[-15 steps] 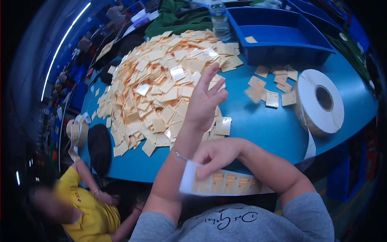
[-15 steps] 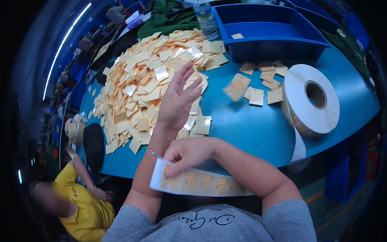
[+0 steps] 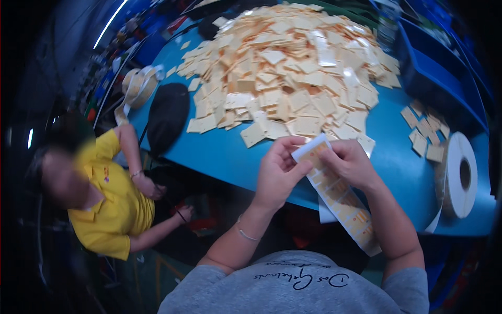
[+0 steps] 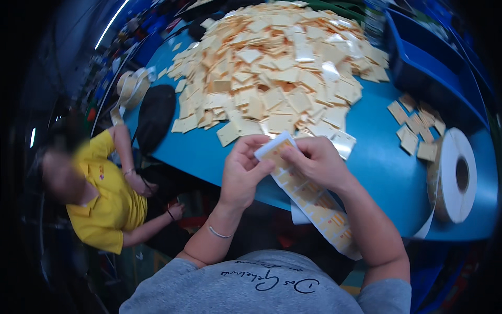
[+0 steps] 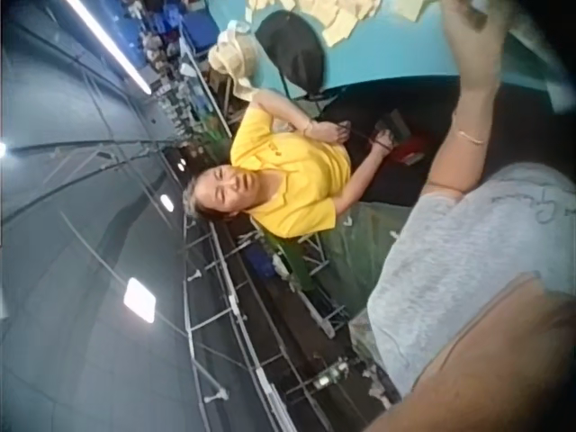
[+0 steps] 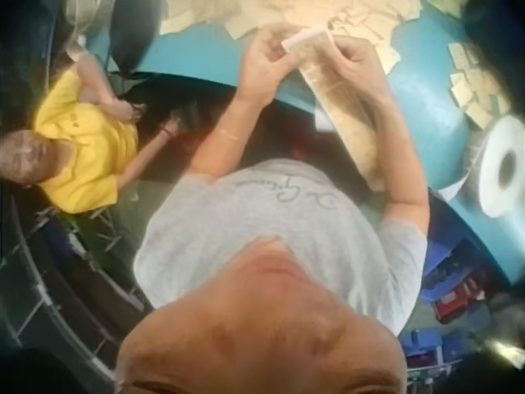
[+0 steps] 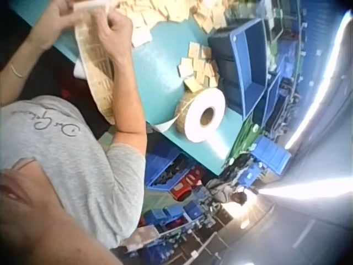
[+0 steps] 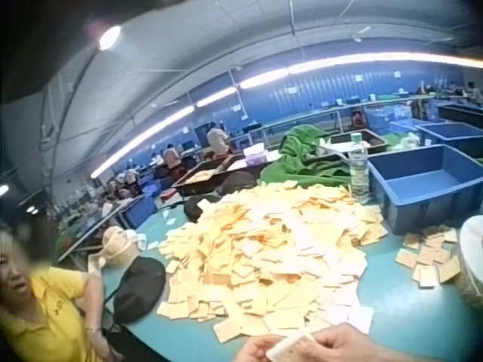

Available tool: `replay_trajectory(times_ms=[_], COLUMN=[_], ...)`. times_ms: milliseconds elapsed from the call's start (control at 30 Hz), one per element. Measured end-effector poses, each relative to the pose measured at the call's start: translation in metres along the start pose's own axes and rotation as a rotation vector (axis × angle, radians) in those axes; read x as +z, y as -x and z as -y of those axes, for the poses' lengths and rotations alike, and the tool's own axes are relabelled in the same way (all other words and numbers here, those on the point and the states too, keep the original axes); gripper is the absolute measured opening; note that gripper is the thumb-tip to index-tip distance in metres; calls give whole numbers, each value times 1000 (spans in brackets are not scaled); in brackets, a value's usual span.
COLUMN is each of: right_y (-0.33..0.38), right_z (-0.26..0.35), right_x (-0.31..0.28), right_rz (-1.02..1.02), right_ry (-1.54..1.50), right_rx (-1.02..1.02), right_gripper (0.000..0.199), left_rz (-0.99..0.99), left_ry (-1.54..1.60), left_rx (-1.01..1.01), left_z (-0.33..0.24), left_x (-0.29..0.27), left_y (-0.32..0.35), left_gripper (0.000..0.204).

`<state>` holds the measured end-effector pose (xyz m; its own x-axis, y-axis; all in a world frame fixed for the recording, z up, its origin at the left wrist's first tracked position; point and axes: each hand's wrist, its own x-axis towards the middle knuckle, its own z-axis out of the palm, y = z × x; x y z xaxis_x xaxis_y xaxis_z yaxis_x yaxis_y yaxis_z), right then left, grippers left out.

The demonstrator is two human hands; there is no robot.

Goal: The person peels adhesive labels from a strip and applies them onto small rectangular plastic pieces by hand.

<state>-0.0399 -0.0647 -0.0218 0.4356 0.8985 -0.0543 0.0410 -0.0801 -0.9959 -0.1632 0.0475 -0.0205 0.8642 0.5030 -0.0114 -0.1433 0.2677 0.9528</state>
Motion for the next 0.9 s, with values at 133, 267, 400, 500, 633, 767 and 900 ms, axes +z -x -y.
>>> replay_trajectory(times_ms=[133, 267, 400, 500, 633, 767, 900], right_y=[0, 26, 13, 14, 15, 14, 15], right_z=[-21, -31, -36, -28, -23, -23, -34], right_x=[10, 0, 9, 12, 7, 7, 9], right_rz=[63, -85, 100, 75, 102, 94, 120], right_ry=[98, 111, -20, 13, -14, -15, -57], right_rx=[-175, -77, -2, -8, 4, 3, -65], right_gripper=[35, 42, 26, 21, 23, 27, 30], left_rz=[-129, -52, -40, -27, -20, -56, -26], left_ry=[-222, -232, -185, -267, -334, -276, -308], left_rx=[89, 238, 176, 259, 223, 215, 194], left_z=[19, 32, 29, 26, 26, 27, 28], left_x=[-20, -7, -19, -20, -18, -19, -20], left_y=[8, 9, 24, 24, 17, 14, 14], left_gripper=[18, 11, 15, 15, 16, 19, 21])
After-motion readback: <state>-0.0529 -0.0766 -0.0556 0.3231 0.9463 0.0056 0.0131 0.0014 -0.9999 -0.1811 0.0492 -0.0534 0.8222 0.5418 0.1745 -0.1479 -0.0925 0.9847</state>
